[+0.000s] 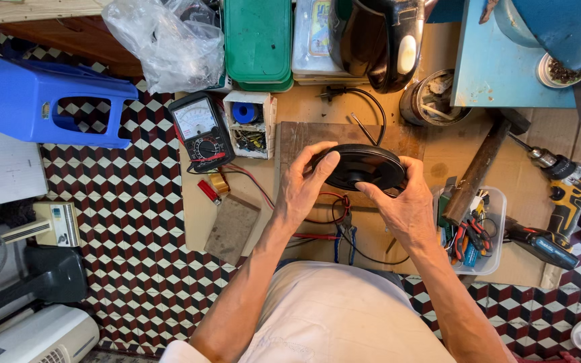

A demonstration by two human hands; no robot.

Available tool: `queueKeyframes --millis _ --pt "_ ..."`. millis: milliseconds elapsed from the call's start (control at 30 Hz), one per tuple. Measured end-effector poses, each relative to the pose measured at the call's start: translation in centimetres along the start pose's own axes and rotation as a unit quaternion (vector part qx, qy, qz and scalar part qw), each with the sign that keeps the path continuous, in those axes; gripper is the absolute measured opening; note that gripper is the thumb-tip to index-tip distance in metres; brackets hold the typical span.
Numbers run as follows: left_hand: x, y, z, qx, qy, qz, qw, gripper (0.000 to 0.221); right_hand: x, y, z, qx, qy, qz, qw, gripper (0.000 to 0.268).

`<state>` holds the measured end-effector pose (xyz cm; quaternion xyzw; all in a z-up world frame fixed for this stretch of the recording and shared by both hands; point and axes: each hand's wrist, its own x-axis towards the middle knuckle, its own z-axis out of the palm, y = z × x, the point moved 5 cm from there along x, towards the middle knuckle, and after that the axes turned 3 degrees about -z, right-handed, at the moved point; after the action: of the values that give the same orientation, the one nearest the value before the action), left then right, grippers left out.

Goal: The person uses a cordless drill to remove screws from a black circular electrical component. They then disassemble the component, remove a central part, and use a utility knife to scrape and clean internal contacts. The person continues to manipulate the small internal parts with their fingers and the knife.

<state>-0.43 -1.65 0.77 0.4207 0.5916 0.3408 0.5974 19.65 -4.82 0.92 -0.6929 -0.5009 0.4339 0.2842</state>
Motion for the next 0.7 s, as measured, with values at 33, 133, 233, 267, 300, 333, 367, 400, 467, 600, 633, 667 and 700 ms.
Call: queueKeyframes --millis 33,133,233,267,300,333,367,400,467,600,633,667,700 --pt "0.3 -0.1 0.0 -0.017 0.008 -0.016 1.000 0.043 0.0 0.2 0.1 0.027 -0.009 0.016 0.999 0.063" --pt "1.3 -1.0 0.2 -0.129 -0.011 -0.118 0.985 0.038 0.2 0.7 0.3 0.081 -0.042 0.047 0.995 0.062" --pt "1.8 -1.0 0.6 -0.124 -0.014 -0.130 0.984 0.037 0.5 1.1 0.1 0.076 -0.051 0.056 0.994 0.062" --pt "1.9 -0.9 0.5 -0.118 -0.016 -0.129 0.984 0.037 0.5 1.2 0.0 0.068 -0.050 0.056 0.995 0.062" --pt "1.9 -0.9 0.5 -0.112 -0.018 -0.129 0.985 0.037 0.6 1.2 -0.1 0.068 -0.052 0.054 0.995 0.062" --pt "2.0 -0.9 0.5 -0.106 -0.020 -0.128 0.986 0.038 0.6 1.3 -0.2 0.069 -0.054 0.051 0.995 0.062" --pt "2.0 -0.9 0.5 -0.098 -0.017 -0.128 0.987 0.039 0.6 1.4 -0.2 0.070 -0.056 0.049 0.995 0.062" --pt "2.0 -1.0 0.4 -0.090 -0.013 -0.127 0.988 0.040 0.6 1.5 -0.1 0.076 -0.057 0.053 0.994 0.061" --pt "2.2 -1.5 0.4 -0.069 0.006 -0.120 0.990 0.042 0.6 1.9 0.0 0.088 -0.059 0.058 0.993 0.060" --pt "2.7 -3.3 -0.3 -0.032 0.082 -0.120 0.989 0.045 0.9 2.9 0.2 0.182 -0.084 0.085 0.976 0.050" --pt "2.8 -3.8 -0.5 -0.024 0.099 -0.125 0.987 0.046 0.9 3.2 0.2 0.203 -0.089 0.094 0.970 0.048" --pt "2.9 -4.3 -0.9 -0.041 0.116 -0.132 0.984 0.046 1.0 3.4 0.2 0.225 -0.094 0.103 0.965 0.047" --pt "3.1 -4.8 -1.0 -0.061 0.118 -0.141 0.981 0.047 1.0 3.4 0.1 0.205 -0.089 0.065 0.972 0.046"
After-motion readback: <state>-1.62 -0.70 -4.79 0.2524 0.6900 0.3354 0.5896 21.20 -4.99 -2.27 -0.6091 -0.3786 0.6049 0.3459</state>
